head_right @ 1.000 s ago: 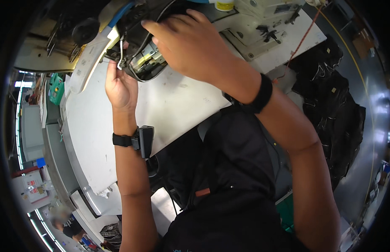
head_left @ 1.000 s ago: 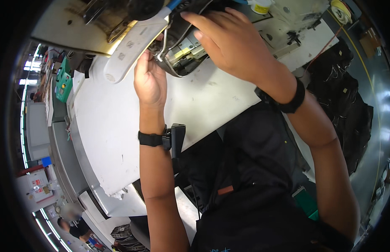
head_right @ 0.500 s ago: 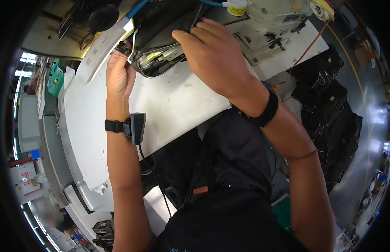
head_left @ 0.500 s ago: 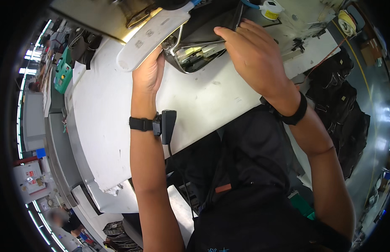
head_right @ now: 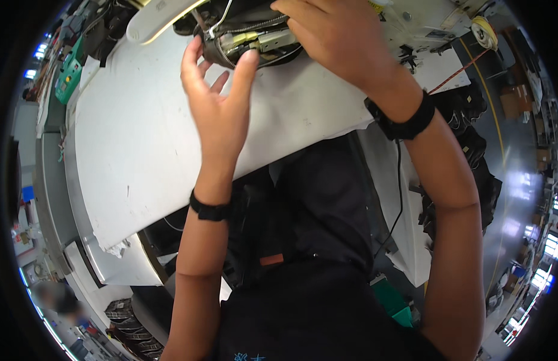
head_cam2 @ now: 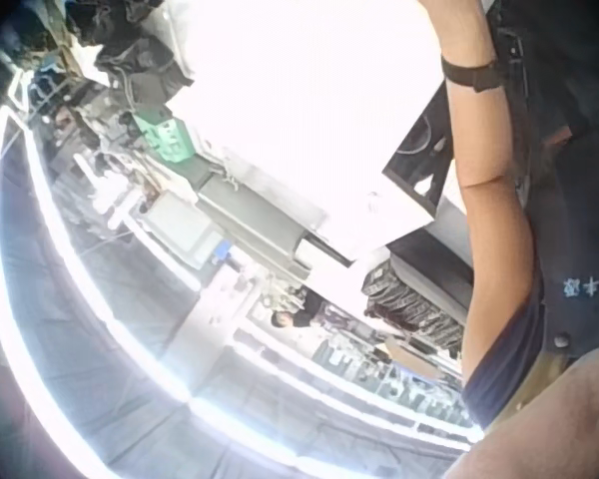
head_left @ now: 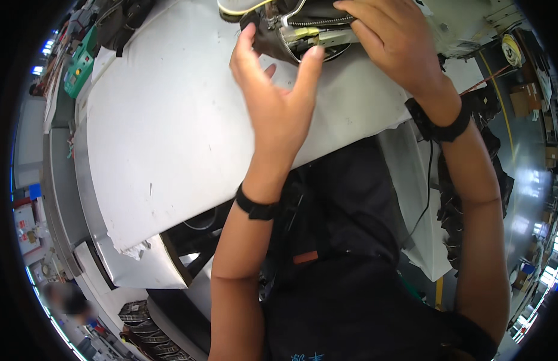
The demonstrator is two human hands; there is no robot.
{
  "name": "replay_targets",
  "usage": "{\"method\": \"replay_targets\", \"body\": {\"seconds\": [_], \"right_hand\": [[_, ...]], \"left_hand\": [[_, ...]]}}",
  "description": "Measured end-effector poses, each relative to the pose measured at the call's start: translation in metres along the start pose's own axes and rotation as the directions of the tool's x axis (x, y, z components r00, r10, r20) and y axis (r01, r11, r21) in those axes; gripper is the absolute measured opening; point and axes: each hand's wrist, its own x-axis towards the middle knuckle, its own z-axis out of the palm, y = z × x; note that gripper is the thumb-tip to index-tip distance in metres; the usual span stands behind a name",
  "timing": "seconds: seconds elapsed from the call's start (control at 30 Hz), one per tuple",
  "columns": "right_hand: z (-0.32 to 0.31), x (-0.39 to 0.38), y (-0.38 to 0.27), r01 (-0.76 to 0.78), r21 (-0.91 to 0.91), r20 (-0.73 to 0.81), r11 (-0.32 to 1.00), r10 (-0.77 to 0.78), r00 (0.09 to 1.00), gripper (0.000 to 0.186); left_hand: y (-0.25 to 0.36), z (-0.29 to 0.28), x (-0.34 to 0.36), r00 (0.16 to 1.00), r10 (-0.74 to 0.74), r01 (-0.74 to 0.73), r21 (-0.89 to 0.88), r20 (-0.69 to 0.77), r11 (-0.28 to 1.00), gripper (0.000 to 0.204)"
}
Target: Sewing and repairing a brown fabric bag using an industrial sewing machine.
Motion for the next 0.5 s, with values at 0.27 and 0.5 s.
{"method": "replay_targets", "body": {"seconds": [0.27,0.5], "right_hand": [[-0.003,0.017,-0.006,0.008,0.195,0.221,0.981,-0.052,0.974,0.049],[0.014,0.004,0.002,0.029,0.324,0.057,0.946,-0.050,0.997,0.048]], "left_hand": [[-0.011,0.006,0.005,0.973,0.229,-0.212,0.469,0.020,0.857,0.071],[0.038,-0.008,0.000,0.978,0.112,-0.202,0.683,0.174,0.702,0.058]]}}
